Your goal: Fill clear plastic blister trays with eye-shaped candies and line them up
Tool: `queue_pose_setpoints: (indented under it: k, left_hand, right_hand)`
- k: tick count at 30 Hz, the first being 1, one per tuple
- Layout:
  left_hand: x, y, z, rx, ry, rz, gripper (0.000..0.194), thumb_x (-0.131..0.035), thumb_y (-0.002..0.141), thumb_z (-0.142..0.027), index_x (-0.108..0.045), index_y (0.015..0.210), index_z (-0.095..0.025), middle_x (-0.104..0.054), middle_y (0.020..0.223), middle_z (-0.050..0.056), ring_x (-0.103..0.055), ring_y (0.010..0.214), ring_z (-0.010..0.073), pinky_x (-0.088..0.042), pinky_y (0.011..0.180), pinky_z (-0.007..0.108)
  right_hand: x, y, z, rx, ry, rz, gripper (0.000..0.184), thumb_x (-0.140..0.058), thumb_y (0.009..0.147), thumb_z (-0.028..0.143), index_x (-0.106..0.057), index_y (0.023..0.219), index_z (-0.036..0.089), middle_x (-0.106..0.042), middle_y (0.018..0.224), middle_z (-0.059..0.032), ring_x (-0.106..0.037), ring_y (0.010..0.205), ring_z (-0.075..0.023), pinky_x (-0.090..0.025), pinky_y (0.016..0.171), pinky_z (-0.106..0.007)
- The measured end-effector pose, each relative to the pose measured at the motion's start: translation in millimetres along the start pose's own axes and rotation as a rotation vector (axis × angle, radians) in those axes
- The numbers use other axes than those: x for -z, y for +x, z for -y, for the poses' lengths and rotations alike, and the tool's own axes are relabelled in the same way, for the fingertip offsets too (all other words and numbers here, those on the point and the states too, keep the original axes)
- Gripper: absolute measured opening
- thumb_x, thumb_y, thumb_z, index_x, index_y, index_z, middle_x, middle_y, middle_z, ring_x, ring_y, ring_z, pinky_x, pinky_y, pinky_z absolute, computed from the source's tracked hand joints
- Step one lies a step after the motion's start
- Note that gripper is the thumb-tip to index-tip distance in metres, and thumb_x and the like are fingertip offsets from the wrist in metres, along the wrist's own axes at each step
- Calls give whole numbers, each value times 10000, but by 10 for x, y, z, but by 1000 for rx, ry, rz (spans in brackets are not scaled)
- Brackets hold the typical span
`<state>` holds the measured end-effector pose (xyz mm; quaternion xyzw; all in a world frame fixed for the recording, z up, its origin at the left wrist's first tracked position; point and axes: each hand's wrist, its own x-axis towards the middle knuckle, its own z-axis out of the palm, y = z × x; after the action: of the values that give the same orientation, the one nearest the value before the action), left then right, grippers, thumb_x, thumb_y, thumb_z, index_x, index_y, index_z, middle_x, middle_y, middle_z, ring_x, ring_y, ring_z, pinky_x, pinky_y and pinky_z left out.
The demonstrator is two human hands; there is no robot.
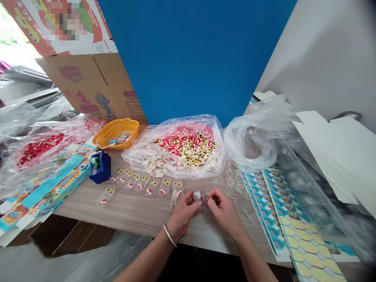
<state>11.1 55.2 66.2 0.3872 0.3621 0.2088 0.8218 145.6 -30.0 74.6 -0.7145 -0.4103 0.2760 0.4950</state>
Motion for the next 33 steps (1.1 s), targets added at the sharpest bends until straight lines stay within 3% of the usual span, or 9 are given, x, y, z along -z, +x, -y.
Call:
queue_pose_setpoints:
  k: [2,6,9,11,13,16,18,29,33]
  left_hand:
    - [16,4,-4,32,-15,-9,531,-912,620,-344,-691,1077,-189,-680,1123,94,-647,1000,234,-511,815,333]
    - [20,3,4,48,-58,25,540,-919,625,-348,-680,1077,-176,-667,1130,99,-653,994,225,-526,840,349]
    - [-2,-12,7,53,-70,56,545,-917,634,-335,-670,1092,-177,-663,1149,103,-651,1021,232,-523,867,361]
    - [-14,-16,10,56,-63,68,564,-919,633,-331,-662,1112,-181,-660,1169,108,-648,1048,249,-515,885,372]
    - [-19,-8,21,40,-48,78,587,-920,630,-332,-655,1134,-187,-657,1174,104,-643,1057,258,-504,884,369]
    - [-12,15,55,-29,0,102,597,-913,645,-324,-653,1166,-192,-670,1122,81,-626,1029,225,-477,877,327]
    - [-4,24,75,-56,30,112,612,-912,649,-309,-652,1190,-193,-678,1101,70,-609,1012,200,-460,885,306]
    - [-49,-22,78,51,-90,157,531,-909,647,-262,-688,1125,-199,-664,1118,68,-598,1030,208,-505,889,342]
    - [-35,-2,91,45,-97,175,490,-891,678,-264,-694,1121,-185,-674,1106,72,-618,995,194,-517,874,328]
  right_hand:
    - [222,49,-33,32,-181,-102,122,-501,884,288,-584,824,220,-621,727,-10,-559,635,-171,-408,609,-283]
    - [752,221,-114,16,-789,-351,167,-473,916,233,-623,873,174,-657,820,-94,-599,732,-232,-406,693,-341]
    - [892,267,-133,0,-977,-404,226,-462,923,202,-666,981,122,-671,966,-179,-621,887,-298,-424,774,-393]
    - [792,211,-104,50,-787,-359,255,-483,933,237,-669,1067,126,-675,1031,-174,-627,919,-282,-447,808,-389]
    - [587,113,-48,77,-447,-202,239,-520,934,296,-687,1042,163,-694,1004,-123,-639,881,-237,-473,803,-353]
    - [266,-15,26,2,23,100,198,-606,889,359,-710,924,194,-713,877,-55,-647,784,-196,-491,727,-307]
    - [136,-53,39,-53,194,166,184,-640,859,367,-707,858,195,-699,783,-27,-631,721,-179,-482,677,-289]
    - [95,-119,-41,-101,354,137,189,-636,849,370,-659,789,192,-634,684,3,-585,654,-156,-456,652,-284]
    - [46,-120,-108,-151,319,8,184,-624,808,362,-631,737,193,-592,665,15,-528,627,-142,-409,606,-266]
